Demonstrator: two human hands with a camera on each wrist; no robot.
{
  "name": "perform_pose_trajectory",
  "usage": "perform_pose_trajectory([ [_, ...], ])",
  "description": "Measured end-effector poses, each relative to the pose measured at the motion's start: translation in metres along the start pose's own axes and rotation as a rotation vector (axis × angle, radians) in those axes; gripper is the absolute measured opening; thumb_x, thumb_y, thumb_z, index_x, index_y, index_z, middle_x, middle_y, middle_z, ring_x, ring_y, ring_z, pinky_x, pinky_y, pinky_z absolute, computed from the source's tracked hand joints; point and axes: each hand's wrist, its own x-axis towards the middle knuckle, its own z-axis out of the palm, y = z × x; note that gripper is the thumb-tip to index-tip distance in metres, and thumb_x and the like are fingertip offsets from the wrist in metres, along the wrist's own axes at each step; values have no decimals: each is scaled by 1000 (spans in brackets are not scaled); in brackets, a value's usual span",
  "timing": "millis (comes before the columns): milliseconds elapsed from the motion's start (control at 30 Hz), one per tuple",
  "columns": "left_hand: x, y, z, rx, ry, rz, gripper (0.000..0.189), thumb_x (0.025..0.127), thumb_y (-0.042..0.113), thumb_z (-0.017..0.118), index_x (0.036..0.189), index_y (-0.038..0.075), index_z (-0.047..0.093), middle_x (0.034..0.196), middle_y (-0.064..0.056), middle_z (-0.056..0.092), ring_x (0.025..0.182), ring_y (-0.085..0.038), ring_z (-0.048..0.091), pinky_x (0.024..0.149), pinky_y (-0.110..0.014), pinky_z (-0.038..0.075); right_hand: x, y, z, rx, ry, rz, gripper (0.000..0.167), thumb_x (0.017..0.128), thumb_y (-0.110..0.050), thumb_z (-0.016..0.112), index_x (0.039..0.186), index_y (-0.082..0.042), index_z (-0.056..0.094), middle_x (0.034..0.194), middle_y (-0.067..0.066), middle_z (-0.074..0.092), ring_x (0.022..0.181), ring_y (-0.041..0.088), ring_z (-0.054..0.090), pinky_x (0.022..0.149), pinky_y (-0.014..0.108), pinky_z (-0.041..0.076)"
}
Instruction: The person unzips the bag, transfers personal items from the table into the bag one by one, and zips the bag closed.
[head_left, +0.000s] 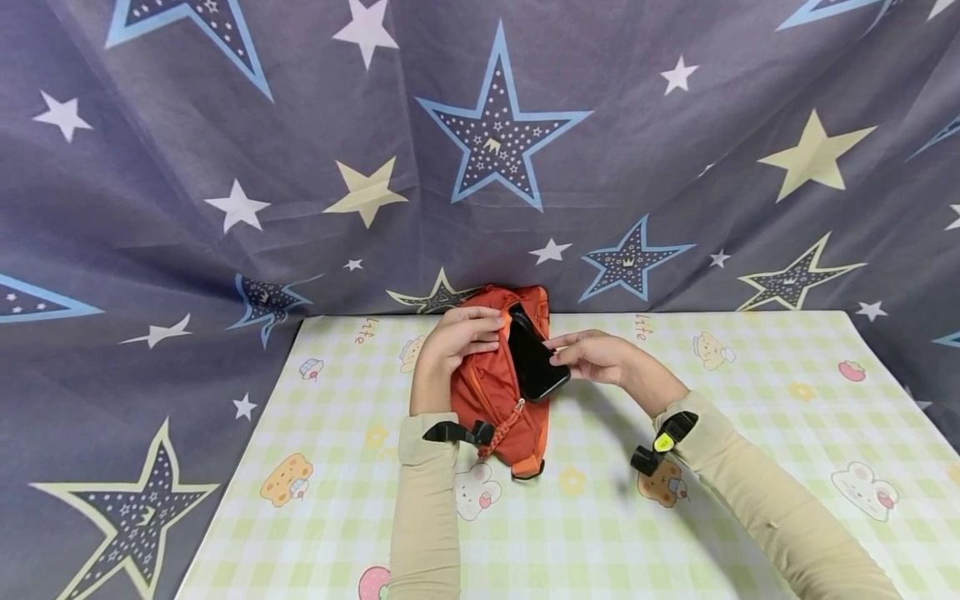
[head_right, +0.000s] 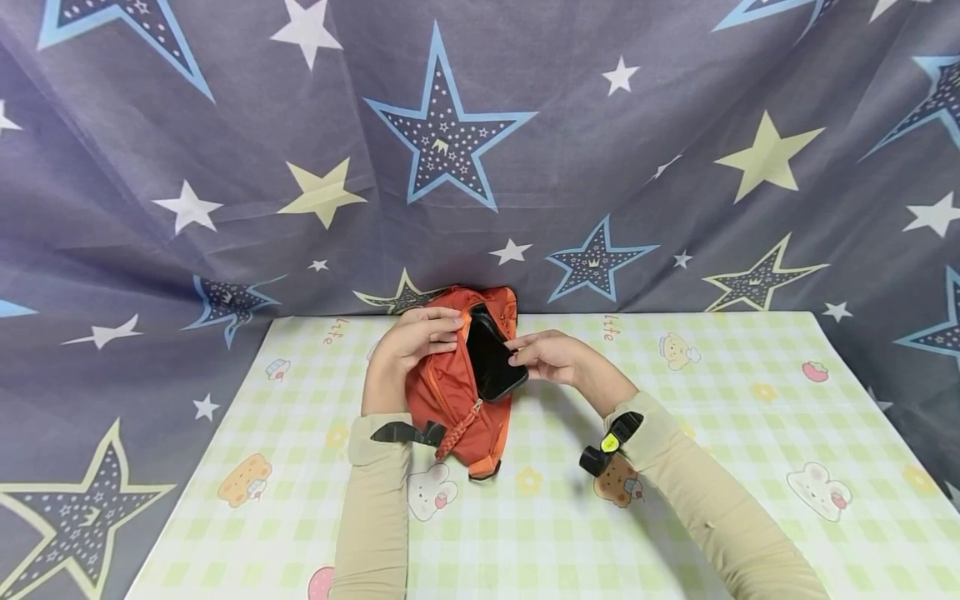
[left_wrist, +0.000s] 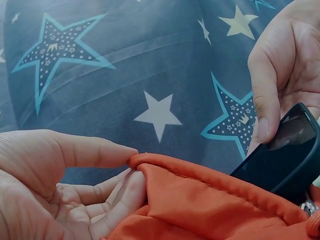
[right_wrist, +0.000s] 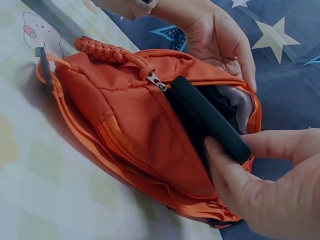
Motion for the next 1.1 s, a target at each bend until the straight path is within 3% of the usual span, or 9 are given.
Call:
perform_pose_trajectory([
  [267,1,0,1,11,4,-8,30,97,1,65,126,-5,62,89,6,71,77,-7,70,69,-21,61,-1,1,-1,8,14,-3,56,99,15,41,152,17,22,91,0,69,84,8,70,78,20,59],
  [633,1,-1,0,10,2,-2,29,96,1,65,125,-5,63,89,6,71,77,-7,70,68,-21,61,1,-2,2,-10,24,-14,58,101,10,43,154,17,20,94,-2,68,87,6,69,81,18,58],
  [1100,0,0,1,11,11,-7,30,96,1,65,125,-5,63,89,6,71,78,-7,71,68,-21,61,5,0,6,-2,78,-39,56,98,11,44,150,18,26,89,-1,66,82,6,67,77,20,58],
])
